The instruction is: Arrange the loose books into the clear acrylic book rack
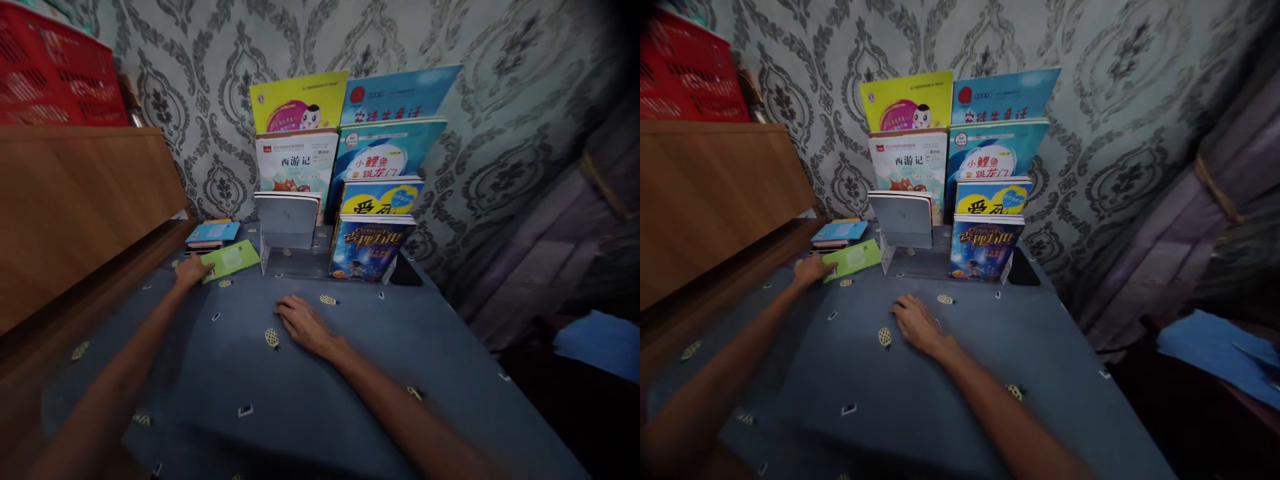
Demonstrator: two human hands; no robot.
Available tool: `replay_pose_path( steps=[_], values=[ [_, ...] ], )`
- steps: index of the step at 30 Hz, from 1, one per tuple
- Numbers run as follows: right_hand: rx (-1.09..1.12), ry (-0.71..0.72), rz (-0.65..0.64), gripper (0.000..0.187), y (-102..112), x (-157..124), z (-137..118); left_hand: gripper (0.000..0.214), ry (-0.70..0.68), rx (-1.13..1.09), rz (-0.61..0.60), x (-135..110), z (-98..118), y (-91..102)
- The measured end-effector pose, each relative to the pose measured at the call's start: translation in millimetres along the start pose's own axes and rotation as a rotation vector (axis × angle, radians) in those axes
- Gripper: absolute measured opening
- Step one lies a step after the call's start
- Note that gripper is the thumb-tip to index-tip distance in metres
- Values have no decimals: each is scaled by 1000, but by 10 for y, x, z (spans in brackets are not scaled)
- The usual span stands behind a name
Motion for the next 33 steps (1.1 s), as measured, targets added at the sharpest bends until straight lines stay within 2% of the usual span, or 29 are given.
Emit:
replay_pose_path(
  steps=[4, 8, 14, 16, 18, 22, 23, 24, 25, 28, 29, 33],
  values=[
    [3, -7, 7, 21, 30, -1, -9, 67, -77, 32, 46, 111, 259, 89],
    [9, -19, -26, 20, 26, 4, -11, 65, -188, -4, 3, 233, 499, 24],
    [18, -25, -2, 20, 36, 9, 9, 68, -246, -9, -41, 157, 515, 82],
    [18, -14, 4, 20, 28, 7, 12, 65, -268, -3, -94, 53, 506, 113],
    [17, -5, 11, 20, 18, 9, 18, 61, -304, -48, -196, -96, 521, 82],
    [32, -4, 10, 22, 0, 22, 36, 64, -392, -430, -543, -485, 669, -145],
    [35, -8, 11, 23, -1, 26, 41, 64, -416, -486, -573, -531, 713, -156],
    [36, -12, 12, 23, 0, 28, 45, 63, -440, -481, -533, -515, 741, -122],
    [36, -16, 13, 23, 1, 30, 46, 61, -462, -435, -441, -455, 762, -57],
    [35, -7, 18, 23, 5, 27, 32, 53, -483, -267, -94, -228, 861, 157],
    [34, -2, 22, 23, 8, 26, 26, 50, -479, -239, -22, -176, 916, 174],
    [26, -12, 31, 22, 9, 28, 30, 53, -501, -219, 40, -131, 1184, 31]
  ],
)
Point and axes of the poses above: each hand's wrist, its own x-axis towards the middle knuckle, its own y-axis out of the back of the hand, z = x × y, the point moved 9 cm from there along x, towards the middle knuckle, and after that the axes turned 15 degrees about -y, right-handed, at the moved point
